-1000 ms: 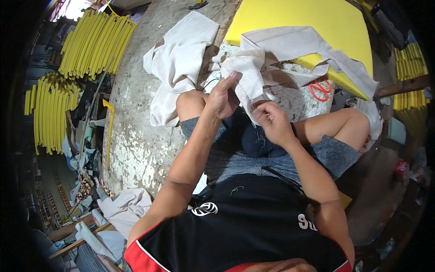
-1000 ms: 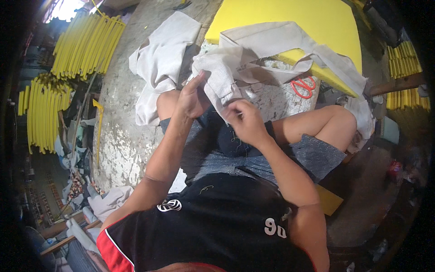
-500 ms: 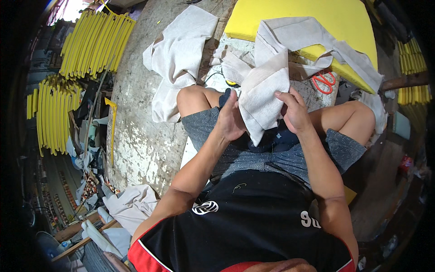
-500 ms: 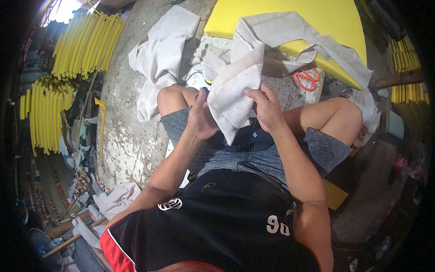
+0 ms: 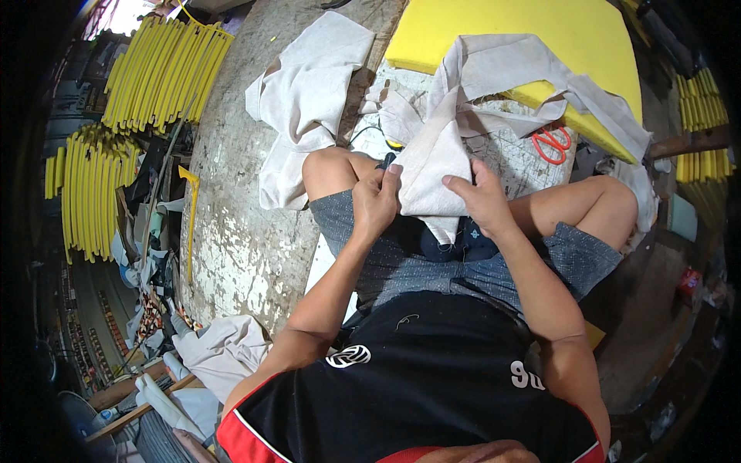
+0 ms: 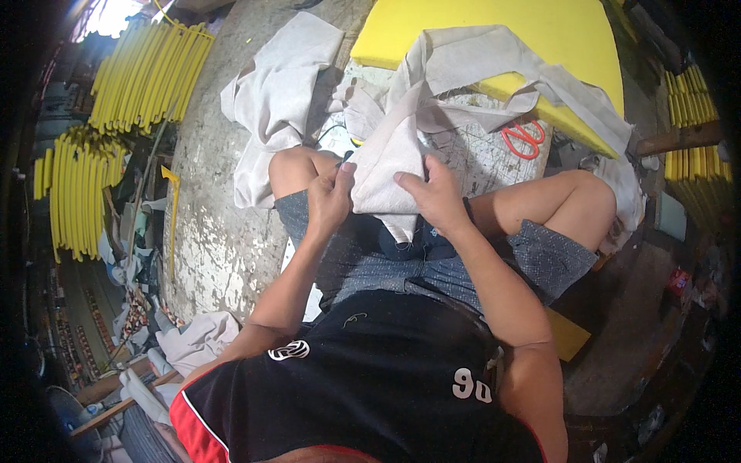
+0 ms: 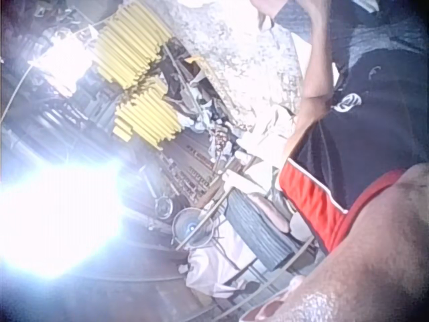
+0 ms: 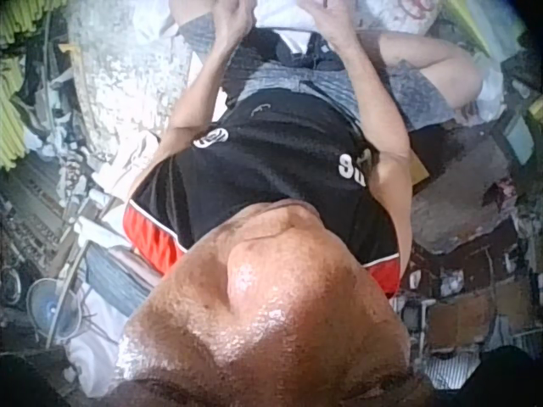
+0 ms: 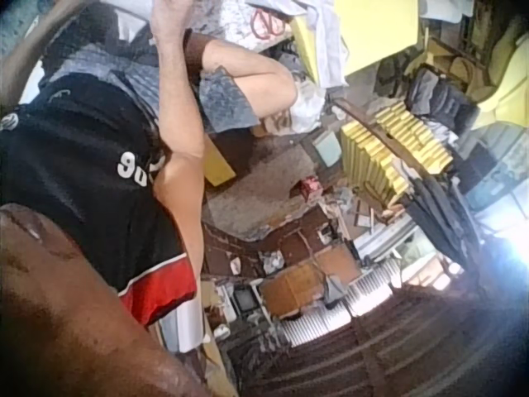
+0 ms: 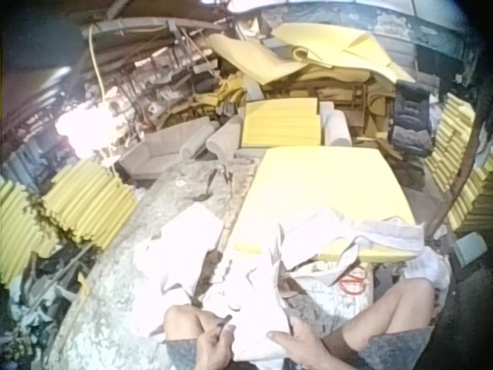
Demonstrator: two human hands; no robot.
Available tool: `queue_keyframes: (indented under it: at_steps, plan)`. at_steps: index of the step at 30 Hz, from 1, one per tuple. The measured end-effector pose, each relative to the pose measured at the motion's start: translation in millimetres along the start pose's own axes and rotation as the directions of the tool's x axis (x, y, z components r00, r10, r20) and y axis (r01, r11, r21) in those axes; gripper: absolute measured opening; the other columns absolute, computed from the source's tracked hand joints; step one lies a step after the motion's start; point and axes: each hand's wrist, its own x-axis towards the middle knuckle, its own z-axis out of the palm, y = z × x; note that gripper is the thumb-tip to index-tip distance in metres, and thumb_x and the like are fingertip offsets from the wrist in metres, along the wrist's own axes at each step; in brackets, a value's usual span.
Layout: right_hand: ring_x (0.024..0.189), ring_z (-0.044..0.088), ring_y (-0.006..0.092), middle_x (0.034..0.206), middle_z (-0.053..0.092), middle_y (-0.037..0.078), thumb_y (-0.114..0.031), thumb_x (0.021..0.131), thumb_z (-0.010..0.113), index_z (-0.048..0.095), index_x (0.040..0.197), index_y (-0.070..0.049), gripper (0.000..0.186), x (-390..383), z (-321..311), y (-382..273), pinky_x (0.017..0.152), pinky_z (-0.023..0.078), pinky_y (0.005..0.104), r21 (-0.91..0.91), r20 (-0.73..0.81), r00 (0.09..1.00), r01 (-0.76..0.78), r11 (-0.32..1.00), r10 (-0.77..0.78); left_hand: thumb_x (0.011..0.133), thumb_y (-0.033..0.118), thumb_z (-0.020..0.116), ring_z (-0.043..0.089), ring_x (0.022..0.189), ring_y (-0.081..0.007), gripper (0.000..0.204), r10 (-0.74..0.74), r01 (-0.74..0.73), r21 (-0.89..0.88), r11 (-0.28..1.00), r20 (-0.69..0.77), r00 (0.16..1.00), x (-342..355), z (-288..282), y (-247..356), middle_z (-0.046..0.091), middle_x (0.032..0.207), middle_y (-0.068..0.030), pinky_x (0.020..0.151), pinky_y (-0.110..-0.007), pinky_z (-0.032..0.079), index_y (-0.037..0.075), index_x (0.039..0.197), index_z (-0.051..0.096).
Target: The person sits on the floor and cuts a piece of off-white fabric using red-handled scissors. They repeatedly trim the edges and corners of the fabric piece.
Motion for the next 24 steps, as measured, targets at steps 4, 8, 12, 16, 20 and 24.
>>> queue_keyframes:
  at_steps: [4, 8, 12, 16, 20, 24]
  plan:
    - [0.09, 0.063, 0.0131, 0.102, 0.067, 0.01, -0.016, 0.088, 0.069, 0.059, 0.113, 0.006, 0.035, -3.4, 6.2, 3.8, 0.079, 0.05, 0.0283, -0.04, 0.054, 0.994, -0.09, 0.995, 0.092, 0.098, 0.026, 0.06, 0.041, 0.053, -0.0038, 0.032, 0.053, -0.074, -0.221, 0.973, -0.098, 0.994, -11.1, -1.1, -1.9, 0.052, 0.063, 0.0037, 0.047, -0.023, 0.034, 0.0, 0.081, 0.061]
    - [0.092, 0.065, 0.0179, 0.102, 0.068, 0.014, -0.019, 0.085, 0.071, 0.061, 0.112, 0.005, 0.037, -11.1, 10.7, -5.8, 0.082, 0.05, 0.0316, -0.216, 0.088, 0.989, 0.133, 0.967, -0.117, 0.098, 0.021, 0.059, 0.042, 0.056, -0.0033, 0.024, 0.231, -0.239, -0.085, 0.967, -0.092, 0.969, -6.5, -9.4, 1.3, 0.054, 0.068, 0.0033, 0.049, -0.021, 0.035, -0.002, 0.092, 0.061]
    - [0.095, 0.064, 0.0307, 0.106, 0.062, 0.016, -0.02, 0.083, 0.071, 0.062, 0.108, 0.001, 0.033, -24.5, 23.8, -26.0, 0.083, 0.05, 0.0385, -0.477, 0.193, 0.913, 0.406, 0.779, -0.358, 0.098, 0.02, 0.059, 0.052, 0.064, -0.0063, 0.027, 0.21, -0.2, -0.169, 0.965, 0.043, 0.977, 20.1, -16.2, 30.7, 0.061, 0.078, -0.0024, 0.055, -0.022, 0.041, -0.004, 0.11, 0.06]
    - [0.1, 0.06, 0.0346, 0.111, 0.056, 0.018, -0.017, 0.081, 0.071, 0.061, 0.108, 0.001, 0.034, -26.9, 33.4, -28.8, 0.085, 0.049, 0.0401, -0.574, 0.277, 0.928, 0.368, 0.731, -0.249, 0.098, 0.022, 0.058, 0.057, 0.069, -0.0099, 0.03, 0.297, -0.304, -0.021, 0.952, 0.286, 0.911, 51.4, -1.8, 57.1, 0.063, 0.079, -0.0047, 0.065, -0.026, 0.048, -0.004, 0.111, 0.062]
    - [0.095, 0.062, 0.0247, 0.11, 0.058, 0.014, -0.016, 0.083, 0.072, 0.06, 0.113, 0.001, 0.037, -22.4, 24.6, -17.4, 0.082, 0.05, 0.035, -0.547, 0.258, 0.916, 0.401, 0.735, -0.308, 0.099, 0.023, 0.058, 0.054, 0.065, -0.0079, 0.025, 0.192, -0.177, -0.076, 0.981, 0.346, 0.918, 63.5, 3.8, 71.9, 0.061, 0.074, -0.0022, 0.061, -0.027, 0.047, -0.002, 0.101, 0.063]
    - [0.086, 0.06, 0.0137, 0.103, 0.061, 0.008, -0.018, 0.086, 0.072, 0.06, 0.111, 0.002, 0.034, -13.6, 16.8, -11.0, 0.076, 0.05, 0.0302, -0.249, 0.189, 0.96, 0.252, 0.935, -0.208, 0.101, 0.019, 0.055, 0.052, 0.074, -0.0058, 0.018, 0.231, -0.099, -0.57, 0.816, 0.165, 0.959, 65.9, -0.3, 63.6, 0.061, 0.083, -0.0001, 0.066, -0.025, 0.044, 0.003, 0.093, 0.059]
